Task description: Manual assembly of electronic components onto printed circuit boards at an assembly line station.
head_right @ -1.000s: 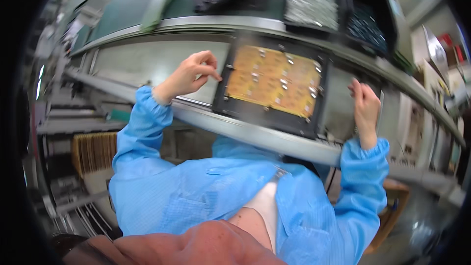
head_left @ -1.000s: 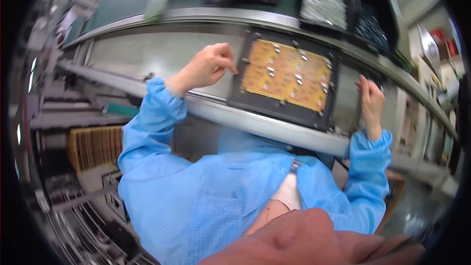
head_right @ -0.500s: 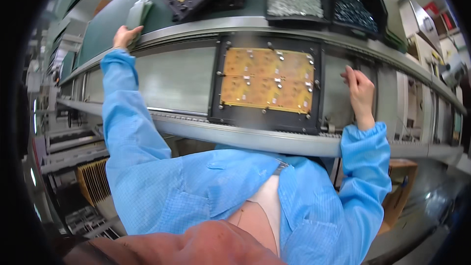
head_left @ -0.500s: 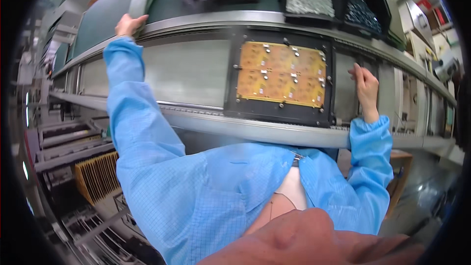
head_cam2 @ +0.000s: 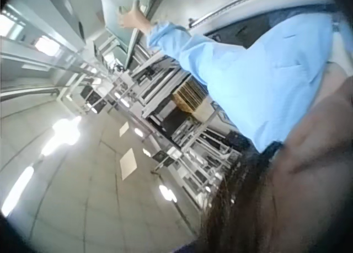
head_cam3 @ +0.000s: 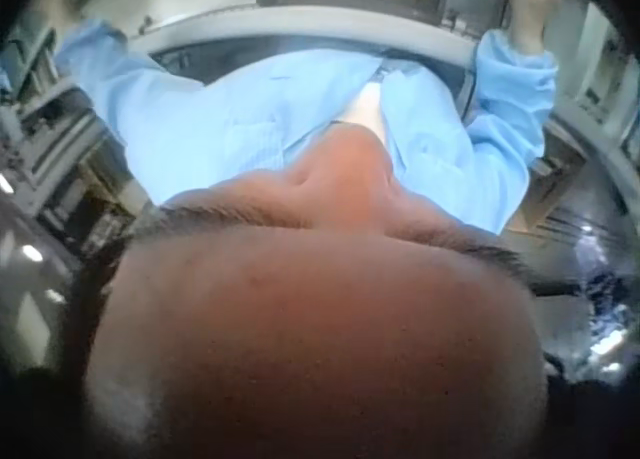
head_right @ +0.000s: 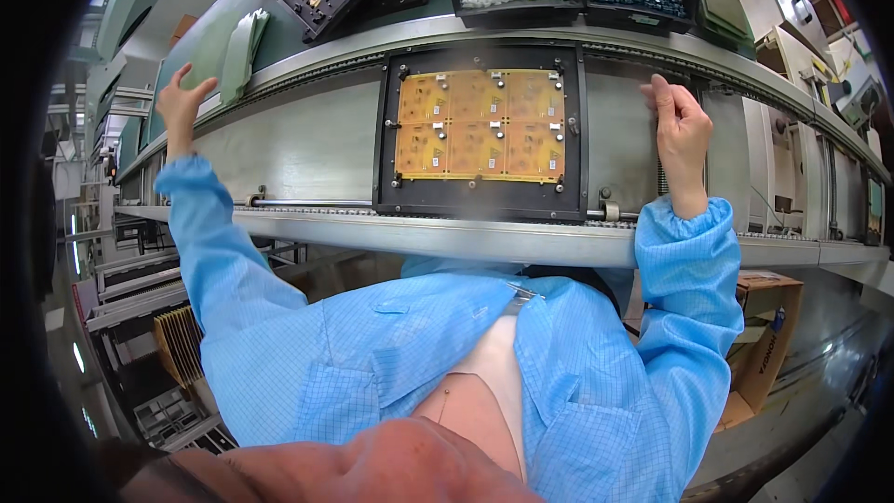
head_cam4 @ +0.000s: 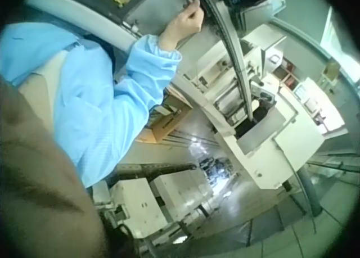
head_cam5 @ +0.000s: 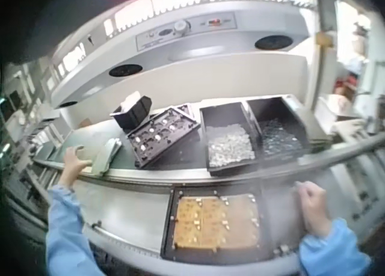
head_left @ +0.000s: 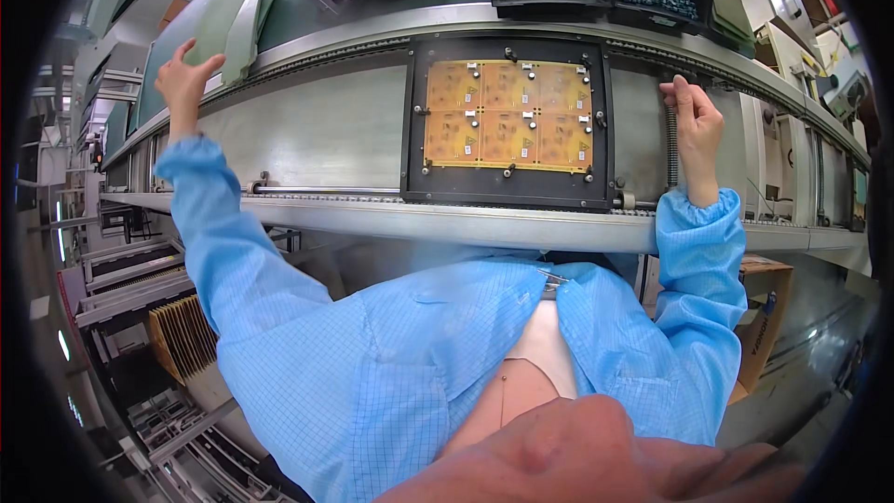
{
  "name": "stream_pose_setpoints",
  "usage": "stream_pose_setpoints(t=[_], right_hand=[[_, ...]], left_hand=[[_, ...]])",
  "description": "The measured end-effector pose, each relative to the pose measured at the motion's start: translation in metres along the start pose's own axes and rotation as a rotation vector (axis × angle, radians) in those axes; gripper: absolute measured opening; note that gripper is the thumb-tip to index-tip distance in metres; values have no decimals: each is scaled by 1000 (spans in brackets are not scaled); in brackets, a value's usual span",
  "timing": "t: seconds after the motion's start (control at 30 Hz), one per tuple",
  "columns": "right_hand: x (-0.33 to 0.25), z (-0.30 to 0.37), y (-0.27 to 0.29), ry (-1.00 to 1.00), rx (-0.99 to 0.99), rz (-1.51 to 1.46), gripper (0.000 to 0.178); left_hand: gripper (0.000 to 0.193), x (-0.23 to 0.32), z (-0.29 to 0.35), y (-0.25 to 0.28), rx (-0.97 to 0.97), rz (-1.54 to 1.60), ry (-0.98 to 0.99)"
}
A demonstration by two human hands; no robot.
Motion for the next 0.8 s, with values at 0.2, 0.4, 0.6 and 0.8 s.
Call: stream_pose_setpoints(t=[0.2,0.4,0.6,0.8], right_hand=[[-64,-4,-55,6,-371,-418,42],[-92,-1,-85,-212,-543,-856,43],[-76,14,-78,-234,-343,-869,34],[-51,16,-69,-290,-409,-765,34]], left_hand=[[86,89,155,95,336,731,-861],[90,189,213,107,140,842,-1254],[88,231,227,93,171,663,-1353],[86,237,233,75,17,709,-1343]])
Point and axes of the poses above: each hand's wrist, its own z-axis away from the middle knuckle, its own y-axis out of the back of the hand, x = y × z, the point moved 1 cm from there along -z, towards the middle knuckle, and after that the axes turned 10 degrees about -z, right-handed, at the moved point
